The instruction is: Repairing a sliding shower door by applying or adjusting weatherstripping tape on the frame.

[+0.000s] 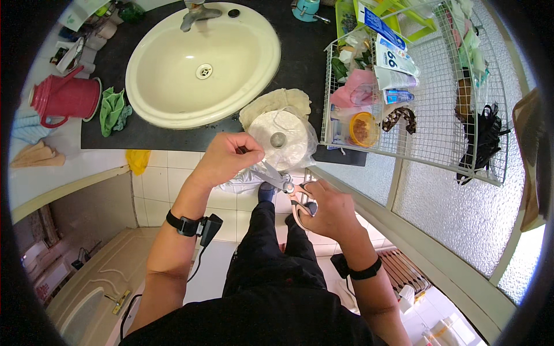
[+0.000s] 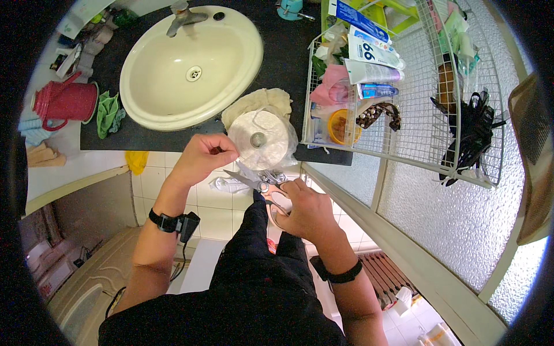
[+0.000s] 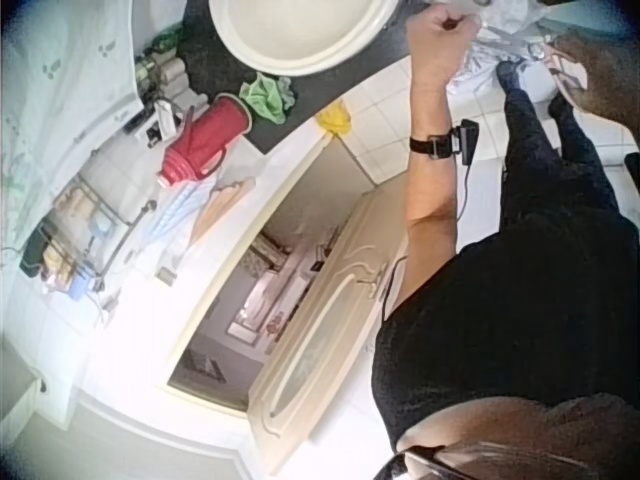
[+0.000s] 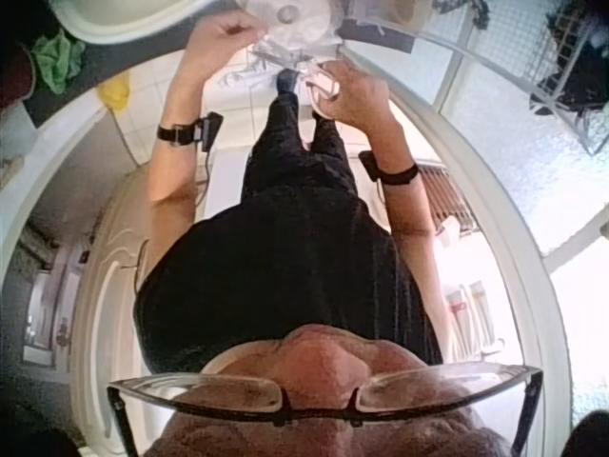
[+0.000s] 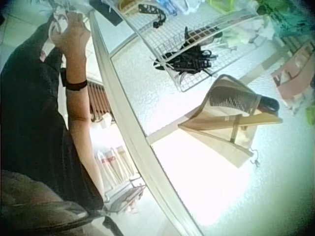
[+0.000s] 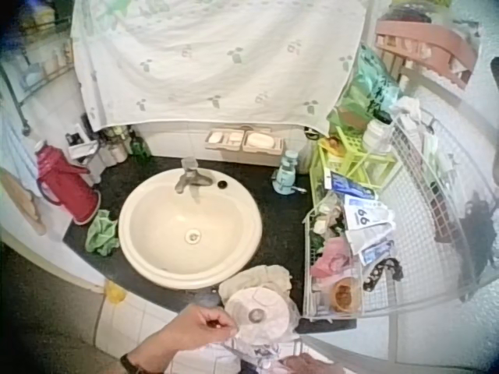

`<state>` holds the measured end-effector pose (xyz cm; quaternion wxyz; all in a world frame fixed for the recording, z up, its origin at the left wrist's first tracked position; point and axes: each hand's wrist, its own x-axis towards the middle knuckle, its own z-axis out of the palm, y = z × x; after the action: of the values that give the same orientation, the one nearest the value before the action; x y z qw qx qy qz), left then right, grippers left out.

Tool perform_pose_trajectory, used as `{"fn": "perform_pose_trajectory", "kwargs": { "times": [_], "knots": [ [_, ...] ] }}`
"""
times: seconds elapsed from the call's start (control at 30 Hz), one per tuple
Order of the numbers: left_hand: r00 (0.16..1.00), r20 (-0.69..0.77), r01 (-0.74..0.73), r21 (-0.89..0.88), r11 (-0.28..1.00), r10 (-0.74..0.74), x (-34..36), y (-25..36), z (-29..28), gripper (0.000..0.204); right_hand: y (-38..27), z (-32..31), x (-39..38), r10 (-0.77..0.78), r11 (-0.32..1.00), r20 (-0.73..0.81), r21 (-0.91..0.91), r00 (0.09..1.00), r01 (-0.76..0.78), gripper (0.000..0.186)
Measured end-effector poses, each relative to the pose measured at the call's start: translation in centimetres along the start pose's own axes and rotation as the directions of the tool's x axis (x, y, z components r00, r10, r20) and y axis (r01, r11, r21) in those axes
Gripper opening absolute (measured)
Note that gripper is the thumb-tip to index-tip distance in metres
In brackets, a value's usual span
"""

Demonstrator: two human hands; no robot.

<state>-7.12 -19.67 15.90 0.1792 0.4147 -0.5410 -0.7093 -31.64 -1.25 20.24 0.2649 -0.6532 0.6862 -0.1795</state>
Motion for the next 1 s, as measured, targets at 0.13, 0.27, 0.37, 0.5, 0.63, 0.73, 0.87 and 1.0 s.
{"fn": "perform_pose_trajectory", "kwargs": {
  "times": [0.13,0.27,0.37,0.5,0.63,0.73,0.87,1.0],
  "knots": [
    [0.997,-0.004,-0.076,0.138,0.987,0.077,0.2,-0.2,-0.1,0.009,-0.2,0.5,-0.1,0.033,0.999,0.013,0.024,0.999,-0.033,0.033],
    [0.987,0.018,-0.158,0.149,0.976,0.157,0.4,-0.5,-0.5,0.005,-0.2,0.5,0.1,0.009,0.998,0.09,0.067,0.996,-0.015,0.031],
    [0.984,0.126,-0.142,0.133,0.981,0.126,0.3,-0.8,-1.6,0.002,0.0,0.2,0.3,0.0,0.998,0.163,0.065,0.987,-0.011,0.031],
    [0.988,0.091,-0.129,0.053,0.99,0.124,-0.1,-0.6,-1.9,0.001,0.5,0.6,0.0,0.05,0.999,0.147,0.006,0.988,-0.052,0.033],
    [0.968,-0.158,-0.215,-0.137,0.967,0.193,-0.8,0.5,-1.6,0.007,0.5,1.0,0.5,0.15,0.979,0.035,-0.148,0.988,-0.144,0.04],
    [0.943,-0.299,-0.203,-0.18,0.963,0.143,-1.7,-0.4,-2.4,0.013,1.7,3.4,2.3,0.15,0.988,-0.174,-0.019,0.973,-0.156,0.053],
    [0.958,-0.275,-0.173,-0.343,0.923,0.078,-2.8,-1.6,-1.2,0.018,1.7,6.8,7.4,0.226,0.973,-0.236,0.108,0.945,-0.206,0.053],
    [0.986,-0.163,-0.096,-0.404,0.91,0.032,-3.3,-3.9,1.6,0.013,2.4,9.6,9.9,0.243,0.951,-0.253,-0.129,0.937,-0.281,0.05]
  ]
}}
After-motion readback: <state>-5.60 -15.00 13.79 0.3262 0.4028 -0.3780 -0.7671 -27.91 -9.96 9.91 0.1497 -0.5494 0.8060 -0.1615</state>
